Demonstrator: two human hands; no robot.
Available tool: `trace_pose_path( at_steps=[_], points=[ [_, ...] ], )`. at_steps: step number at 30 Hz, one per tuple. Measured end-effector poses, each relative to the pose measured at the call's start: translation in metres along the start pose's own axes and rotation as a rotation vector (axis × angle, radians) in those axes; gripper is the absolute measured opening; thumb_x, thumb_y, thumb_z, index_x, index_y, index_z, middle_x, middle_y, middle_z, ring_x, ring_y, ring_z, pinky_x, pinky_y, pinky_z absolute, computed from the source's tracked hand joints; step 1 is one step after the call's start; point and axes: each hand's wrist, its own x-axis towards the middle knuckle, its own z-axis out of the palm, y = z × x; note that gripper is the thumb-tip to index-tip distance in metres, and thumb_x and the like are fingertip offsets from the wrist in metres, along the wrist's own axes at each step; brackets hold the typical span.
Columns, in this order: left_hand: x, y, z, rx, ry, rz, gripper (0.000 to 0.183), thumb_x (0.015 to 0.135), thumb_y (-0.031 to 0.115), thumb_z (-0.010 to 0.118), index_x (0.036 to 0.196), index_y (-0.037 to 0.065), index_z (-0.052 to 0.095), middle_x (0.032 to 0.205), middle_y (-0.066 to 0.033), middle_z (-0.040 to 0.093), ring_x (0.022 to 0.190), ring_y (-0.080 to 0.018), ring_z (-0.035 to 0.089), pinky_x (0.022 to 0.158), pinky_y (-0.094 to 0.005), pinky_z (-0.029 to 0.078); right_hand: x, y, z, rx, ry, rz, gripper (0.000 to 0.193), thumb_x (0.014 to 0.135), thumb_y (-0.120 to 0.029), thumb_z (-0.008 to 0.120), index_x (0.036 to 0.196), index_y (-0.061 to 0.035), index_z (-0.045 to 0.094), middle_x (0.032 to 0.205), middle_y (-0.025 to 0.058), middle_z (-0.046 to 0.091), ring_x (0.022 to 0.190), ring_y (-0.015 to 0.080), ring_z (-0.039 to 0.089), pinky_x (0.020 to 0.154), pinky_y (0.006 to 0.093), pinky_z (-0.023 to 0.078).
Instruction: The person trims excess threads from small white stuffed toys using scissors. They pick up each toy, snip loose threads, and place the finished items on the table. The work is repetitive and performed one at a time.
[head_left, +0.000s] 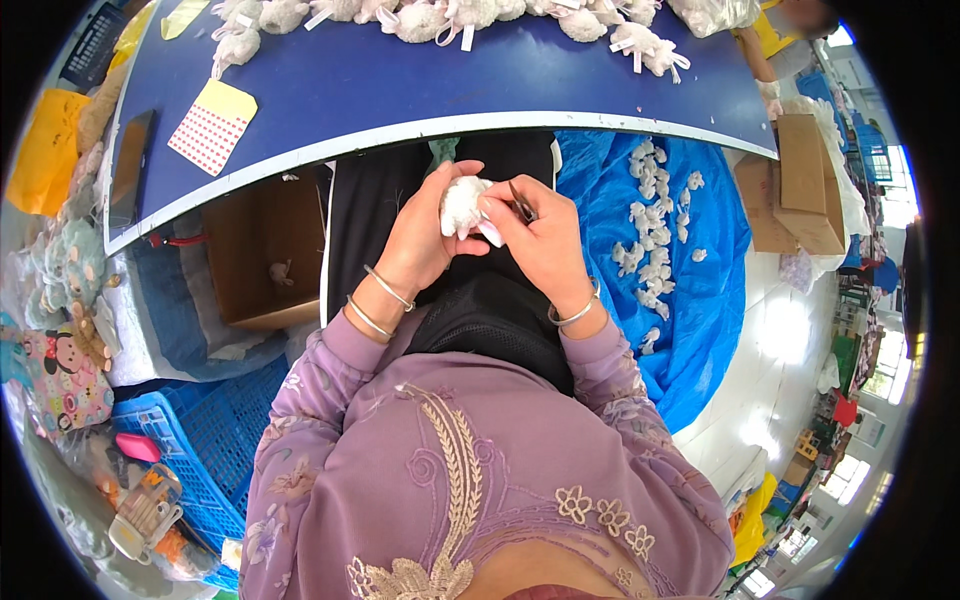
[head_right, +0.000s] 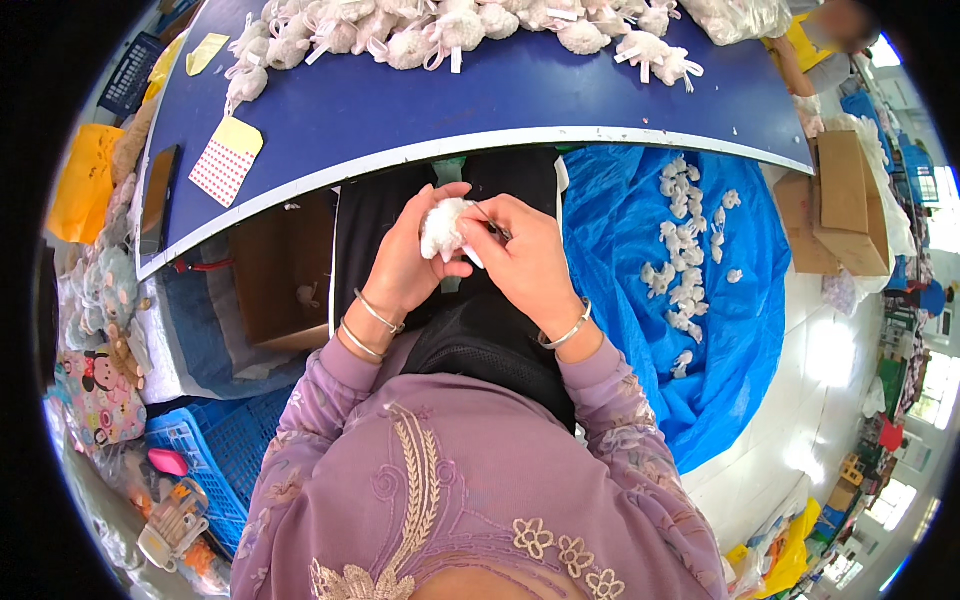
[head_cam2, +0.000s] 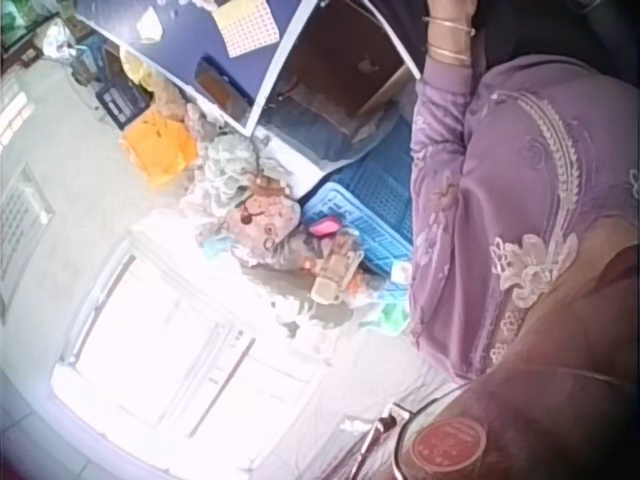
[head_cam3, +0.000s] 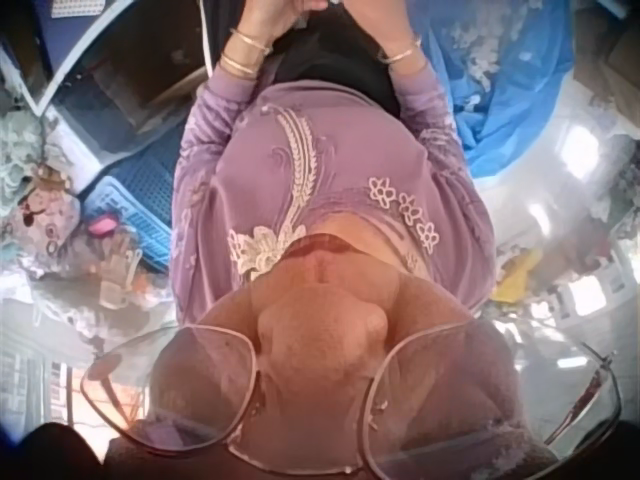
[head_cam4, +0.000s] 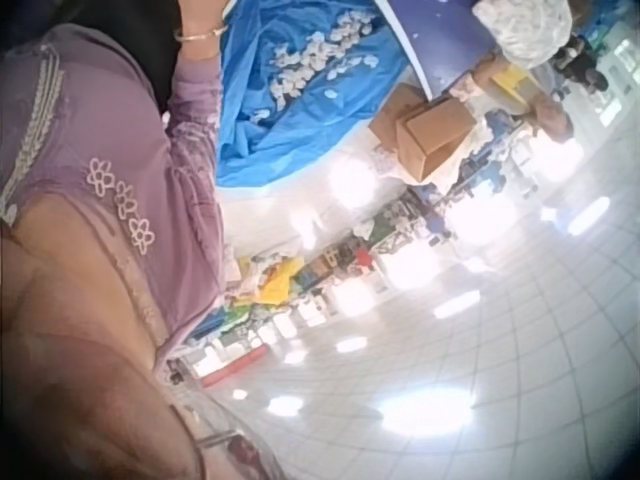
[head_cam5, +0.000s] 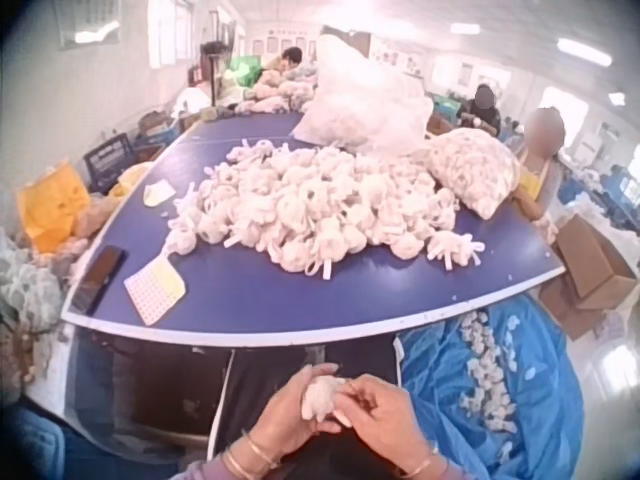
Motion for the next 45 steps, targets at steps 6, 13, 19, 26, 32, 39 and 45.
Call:
trace_pose_path(
  at_steps=[6,13,19,26,32,39,45],
  points=[
    [-0.005,-0.001,0.002,0.254,-0.080,0.018,0.033,0.099,0.027,0.053,0.123,0.005,0.052,0.092,-0.0068,0.064,0.071,-0.0121,0.065,0.047,-0.0184,0.046,0.002,-0.007,-0.009,0.169,-0.003,0.195,0.014,0.091,-0.010,0.063,0.095,0.0031,0.065,0.077,0.0043,0.065,0.069,0.0061,0.059,0.059,0.0227,0.048],
    [-0.006,-0.006,0.001,0.126,-0.159,0.042,0.027,0.101,0.024,0.050,0.119,0.005,0.054,0.092,-0.0094,0.064,0.069,-0.0132,0.064,0.046,-0.0176,0.044,0.010,-0.005,-0.018,0.342,-0.071,0.293,0.014,0.093,-0.011,0.061,0.099,0.0018,0.064,0.078,0.0028,0.064,0.060,0.0043,0.054,0.051,0.0188,0.043],
    [-0.005,-0.003,0.000,0.081,-0.109,0.072,0.028,0.102,0.025,0.044,0.118,0.004,0.053,0.094,-0.0115,0.065,0.066,-0.0141,0.063,0.044,-0.0194,0.045,0.010,0.002,-0.021,0.403,0.010,0.217,0.016,0.093,-0.012,0.061,0.102,0.0008,0.064,0.074,0.0004,0.061,0.050,0.0009,0.043,0.043,0.0181,0.032],
    [0.004,-0.003,-0.013,-0.109,-0.100,-0.066,0.036,0.103,0.029,0.040,0.118,-0.001,0.051,0.092,-0.0130,0.064,0.058,-0.0174,0.063,0.045,-0.0247,0.051,-0.001,-0.008,-0.028,-0.039,-0.173,-0.106,0.019,0.083,-0.006,0.070,0.101,-0.0040,0.066,0.081,-0.0012,0.057,0.062,0.0025,0.045,0.053,0.0204,0.035],
    [-0.003,-0.003,-0.010,0.133,-0.145,-0.172,0.059,0.100,0.055,0.034,0.118,0.001,0.051,0.086,-0.0094,0.062,0.056,-0.0164,0.061,0.046,-0.0242,0.048,0.007,0.000,-0.024,-0.027,0.006,0.126,0.019,0.089,-0.017,0.067,0.088,0.0020,0.064,0.068,0.0009,0.057,0.061,0.0052,0.050,0.054,0.0237,0.039],
    [-0.012,-0.002,-0.002,0.407,-0.155,0.059,0.029,0.096,0.018,0.058,0.119,0.001,0.051,0.096,-0.0089,0.065,0.070,-0.0136,0.068,0.050,-0.0209,0.048,0.010,0.008,-0.025,0.010,-0.017,0.132,0.023,0.090,-0.021,0.066,0.087,0.0015,0.063,0.068,-0.0006,0.057,0.062,0.0047,0.048,0.053,0.0242,0.039],
    [-0.011,-0.001,-0.006,0.379,-0.205,0.025,0.032,0.096,0.014,0.053,0.125,0.000,0.048,0.103,-0.0113,0.065,0.078,-0.0194,0.070,0.056,-0.0237,0.054,0.009,0.010,-0.023,0.152,0.027,0.259,0.022,0.089,-0.021,0.067,0.088,0.0015,0.063,0.072,-0.0001,0.060,0.065,0.0049,0.049,0.056,0.0234,0.040]
  ],
)
